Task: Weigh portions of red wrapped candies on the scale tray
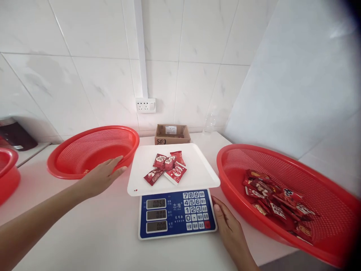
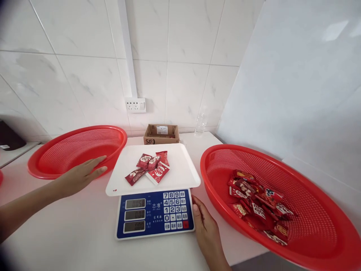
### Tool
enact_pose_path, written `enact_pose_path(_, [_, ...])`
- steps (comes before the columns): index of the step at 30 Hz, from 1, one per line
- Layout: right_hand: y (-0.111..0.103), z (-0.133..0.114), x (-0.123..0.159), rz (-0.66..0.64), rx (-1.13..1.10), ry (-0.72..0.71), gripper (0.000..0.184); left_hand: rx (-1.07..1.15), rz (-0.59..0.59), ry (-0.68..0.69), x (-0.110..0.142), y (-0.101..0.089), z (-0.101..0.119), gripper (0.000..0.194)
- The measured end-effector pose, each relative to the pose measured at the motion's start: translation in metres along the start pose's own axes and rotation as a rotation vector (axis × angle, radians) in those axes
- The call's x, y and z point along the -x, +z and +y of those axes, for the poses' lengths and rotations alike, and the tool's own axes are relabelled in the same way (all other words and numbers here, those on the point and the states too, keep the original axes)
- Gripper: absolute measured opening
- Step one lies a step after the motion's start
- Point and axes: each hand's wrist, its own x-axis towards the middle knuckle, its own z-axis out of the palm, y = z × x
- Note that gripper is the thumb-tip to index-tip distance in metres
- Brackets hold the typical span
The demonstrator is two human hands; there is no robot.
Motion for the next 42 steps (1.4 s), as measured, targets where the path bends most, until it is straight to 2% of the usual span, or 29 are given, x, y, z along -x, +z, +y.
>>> enact_pose_path(2, [0.0, 0.002, 0.0, -0.006, 0.002, 0.008, 0.054, 0.046, -0.044, 0.047, -0.004, -0.004, 0.013, 0.067])
enact_pose_path(7, [0.001, 0.003, -0.002, -0.014, -0.008, 0.016, 0.056, 0.098, -0.038, 0.202, -0.021, -0.005, 0.053, 0.07])
enact_pose_path(8, [0.001, 0.003, -0.002, -0.017, -0.009, 0.021, 0.057, 0.105, -0.075, 0.269, -0.025, -0.004, 0.062, 0.074])
enact_pose_path(12, [0.001, 0.002, -0.002, -0.014, -0.016, 0.006, 0.057, 0.054, -0.347, 0.569, -0.041, 0.005, 0.094, 0.105])
enact_pose_path(13, [0.001, 0.002, -0.001, -0.013, -0.019, 0.001, 0.057, 0.027, -0.383, 0.604, -0.045, 0.008, 0.098, 0.11])
enact_pose_path(15, [0.0, 0.003, -0.001, -0.013, -0.025, -0.006, 0.056, -0.005, -0.38, 0.613, -0.053, 0.012, 0.102, 0.11])
enact_pose_path(19, [0.0, 0.005, -0.002, -0.027, -0.04, -0.017, 0.056, -0.009, -0.286, 0.63, -0.058, 0.018, 0.1, 0.095])
enact_pose_path(24, [0.001, 0.006, -0.003, -0.02, -0.061, -0.002, 0.056, -0.018, -0.211, 0.649, -0.049, 0.018, 0.098, 0.07])
enact_pose_path(30, [0.0, 0.003, -0.001, -0.018, -0.073, -0.036, 0.052, 0.021, -0.172, 0.529, -0.047, 0.008, 0.098, 0.036])
enact_pose_path(32, [-0.001, 0.002, -0.001, -0.022, -0.066, -0.043, 0.051, 0.026, -0.134, 0.489, -0.049, 0.001, 0.095, 0.03])
enact_pose_path(35, [-0.001, 0.002, -0.002, -0.027, -0.059, -0.04, 0.053, 0.026, -0.018, 0.408, -0.053, -0.017, 0.08, 0.03])
enact_pose_path(38, [-0.002, 0.004, -0.002, -0.03, -0.067, -0.033, 0.053, 0.014, 0.108, 0.281, -0.059, -0.036, 0.054, 0.038])
enact_pose_path(40, [-0.001, 0.004, -0.002, -0.03, -0.072, -0.026, 0.053, 0.014, 0.132, 0.191, -0.061, -0.043, 0.034, 0.048])
enact_pose_path(42, [-0.001, 0.005, -0.002, -0.03, -0.08, -0.026, 0.051, 0.032, 0.09, 0.124, -0.059, -0.043, 0.017, 0.061])
